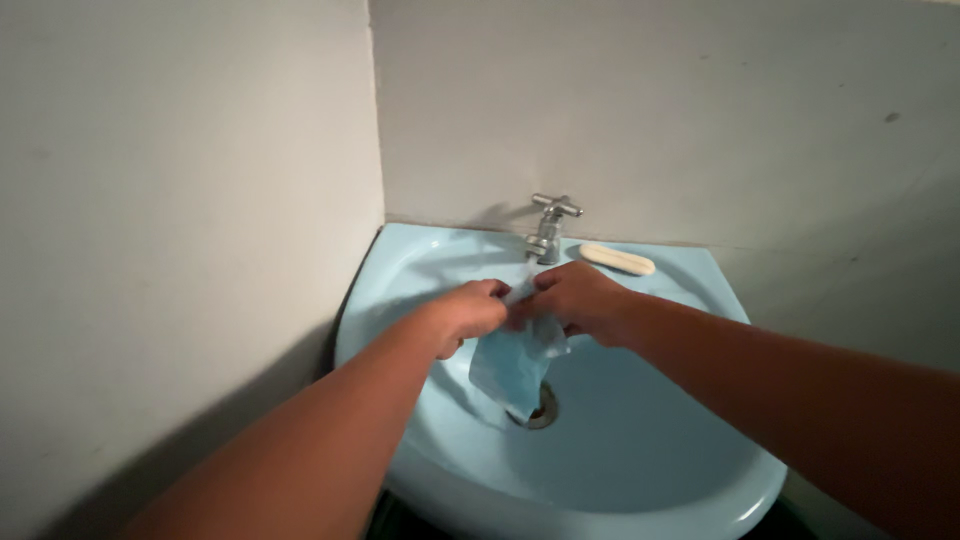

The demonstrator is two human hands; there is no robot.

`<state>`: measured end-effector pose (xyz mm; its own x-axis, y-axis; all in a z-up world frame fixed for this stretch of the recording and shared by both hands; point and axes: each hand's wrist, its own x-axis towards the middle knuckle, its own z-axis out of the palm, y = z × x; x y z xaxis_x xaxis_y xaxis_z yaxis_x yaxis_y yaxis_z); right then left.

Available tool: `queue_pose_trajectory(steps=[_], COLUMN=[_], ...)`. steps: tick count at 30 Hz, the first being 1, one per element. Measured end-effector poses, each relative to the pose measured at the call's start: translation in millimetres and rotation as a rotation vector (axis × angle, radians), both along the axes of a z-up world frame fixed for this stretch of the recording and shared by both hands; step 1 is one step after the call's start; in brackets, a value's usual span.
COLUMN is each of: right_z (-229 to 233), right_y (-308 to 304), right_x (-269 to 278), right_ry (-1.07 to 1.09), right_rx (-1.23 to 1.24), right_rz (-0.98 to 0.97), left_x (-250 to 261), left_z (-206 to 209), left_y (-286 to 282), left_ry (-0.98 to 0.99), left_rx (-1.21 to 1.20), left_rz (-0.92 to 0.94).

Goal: The person wets a blue cloth in a sink, wipes the edges and basin of the blue sink, and then wipes a section of the adjacent wall.

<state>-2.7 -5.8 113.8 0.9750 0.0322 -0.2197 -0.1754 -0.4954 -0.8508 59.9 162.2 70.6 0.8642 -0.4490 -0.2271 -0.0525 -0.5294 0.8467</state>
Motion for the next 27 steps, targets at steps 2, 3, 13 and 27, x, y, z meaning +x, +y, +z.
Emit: queue_pose_trajectory(steps=[2, 3, 13, 27], right_z=[6, 7, -16, -22], right_y=[-5, -8, -57, -91], right_x=[-4, -6, 9, -8], right_ry=[-0.020, -0.030, 0.064, 0.122], right_rx=[-0.042, -0.063, 0.263, 0.703], right_rz=[-0.144, -0.215, -0.261, -0.611], left_x=[4, 5, 22, 40], left_z=[-3, -5, -17, -76], left_y=[-7, -10, -35, -19], left_ry=[-0.016, -0.032, -0.206, 0.516], left_rx=[-0.027, -0.063, 0.047, -0.620], left_rz=[0.073, 0.057, -0.095, 0.126])
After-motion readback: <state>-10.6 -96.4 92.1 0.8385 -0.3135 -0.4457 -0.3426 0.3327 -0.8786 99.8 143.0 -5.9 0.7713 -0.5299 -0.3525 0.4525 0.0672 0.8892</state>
